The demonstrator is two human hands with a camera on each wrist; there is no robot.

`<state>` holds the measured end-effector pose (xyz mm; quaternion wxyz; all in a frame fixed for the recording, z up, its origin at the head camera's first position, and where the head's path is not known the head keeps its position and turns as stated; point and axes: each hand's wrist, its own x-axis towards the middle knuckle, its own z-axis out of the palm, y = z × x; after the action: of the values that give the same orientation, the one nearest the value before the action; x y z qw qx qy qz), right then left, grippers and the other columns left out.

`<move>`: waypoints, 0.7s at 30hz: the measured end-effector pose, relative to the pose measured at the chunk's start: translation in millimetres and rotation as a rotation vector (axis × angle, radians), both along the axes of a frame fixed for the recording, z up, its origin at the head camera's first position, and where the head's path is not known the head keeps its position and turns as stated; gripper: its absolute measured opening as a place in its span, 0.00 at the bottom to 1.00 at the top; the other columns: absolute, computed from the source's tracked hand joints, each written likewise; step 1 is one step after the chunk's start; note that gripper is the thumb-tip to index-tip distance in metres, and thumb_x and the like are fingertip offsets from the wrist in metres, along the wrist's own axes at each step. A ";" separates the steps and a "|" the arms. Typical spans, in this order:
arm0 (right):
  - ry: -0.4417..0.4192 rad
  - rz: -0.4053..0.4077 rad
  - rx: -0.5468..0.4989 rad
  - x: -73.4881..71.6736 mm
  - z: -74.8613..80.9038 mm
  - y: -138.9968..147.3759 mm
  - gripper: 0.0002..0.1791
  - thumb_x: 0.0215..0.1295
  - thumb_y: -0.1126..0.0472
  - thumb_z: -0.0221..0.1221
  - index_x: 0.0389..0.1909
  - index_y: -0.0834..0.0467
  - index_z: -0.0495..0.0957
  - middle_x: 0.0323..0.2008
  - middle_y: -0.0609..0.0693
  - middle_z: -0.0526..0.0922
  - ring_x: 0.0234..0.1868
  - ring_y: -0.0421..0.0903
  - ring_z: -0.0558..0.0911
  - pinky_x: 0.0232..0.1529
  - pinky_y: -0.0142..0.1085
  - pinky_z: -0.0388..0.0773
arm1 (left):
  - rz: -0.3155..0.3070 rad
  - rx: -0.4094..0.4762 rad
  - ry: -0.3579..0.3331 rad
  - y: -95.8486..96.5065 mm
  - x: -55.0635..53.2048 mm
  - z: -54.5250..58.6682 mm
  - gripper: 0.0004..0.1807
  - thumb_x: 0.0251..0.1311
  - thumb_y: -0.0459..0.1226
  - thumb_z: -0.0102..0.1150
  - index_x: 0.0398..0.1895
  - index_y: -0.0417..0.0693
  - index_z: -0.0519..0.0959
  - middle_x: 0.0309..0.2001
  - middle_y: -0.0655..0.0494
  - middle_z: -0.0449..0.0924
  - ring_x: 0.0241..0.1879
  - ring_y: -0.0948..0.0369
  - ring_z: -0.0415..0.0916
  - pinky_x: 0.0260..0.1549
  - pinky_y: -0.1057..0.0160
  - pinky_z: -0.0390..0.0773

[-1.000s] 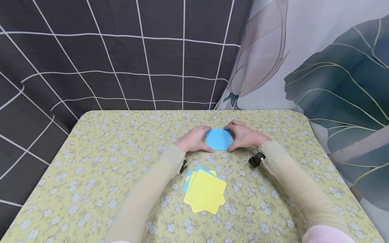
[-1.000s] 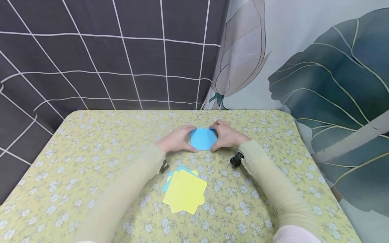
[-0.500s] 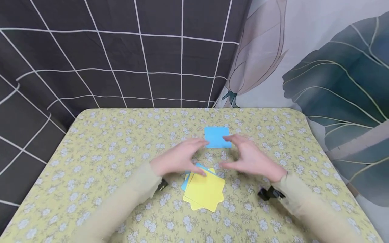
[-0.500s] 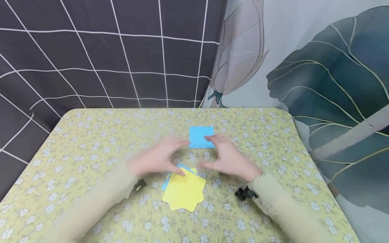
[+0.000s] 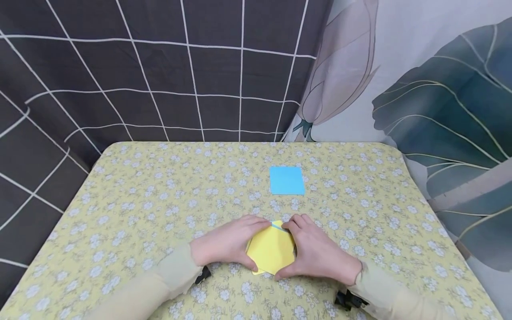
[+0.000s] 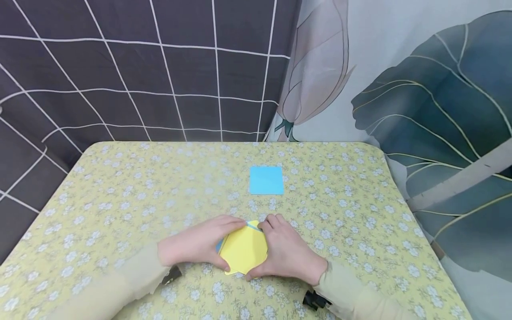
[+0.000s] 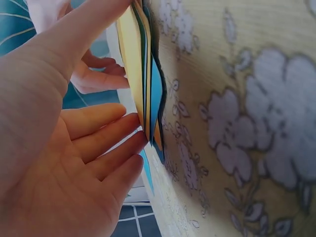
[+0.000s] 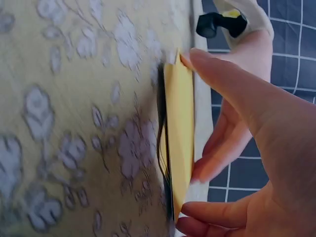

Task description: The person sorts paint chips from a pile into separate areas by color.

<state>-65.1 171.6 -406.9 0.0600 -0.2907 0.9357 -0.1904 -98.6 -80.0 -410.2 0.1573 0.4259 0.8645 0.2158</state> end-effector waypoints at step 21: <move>0.095 -0.067 0.001 -6.5 6.1 -4.5 0.59 0.32 0.30 0.79 0.62 0.64 0.74 0.51 0.50 0.75 0.50 0.48 0.72 0.48 0.42 0.80 | 0.091 0.093 0.080 -10.6 -4.3 6.7 0.56 0.44 0.53 0.82 0.75 0.40 0.65 0.70 0.52 0.69 0.69 0.56 0.65 0.68 0.59 0.66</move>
<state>-71.6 167.1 -400.9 0.0092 -0.2678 0.9469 -0.1777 -102.9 -90.7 -403.5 0.0927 0.4012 0.8776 0.2456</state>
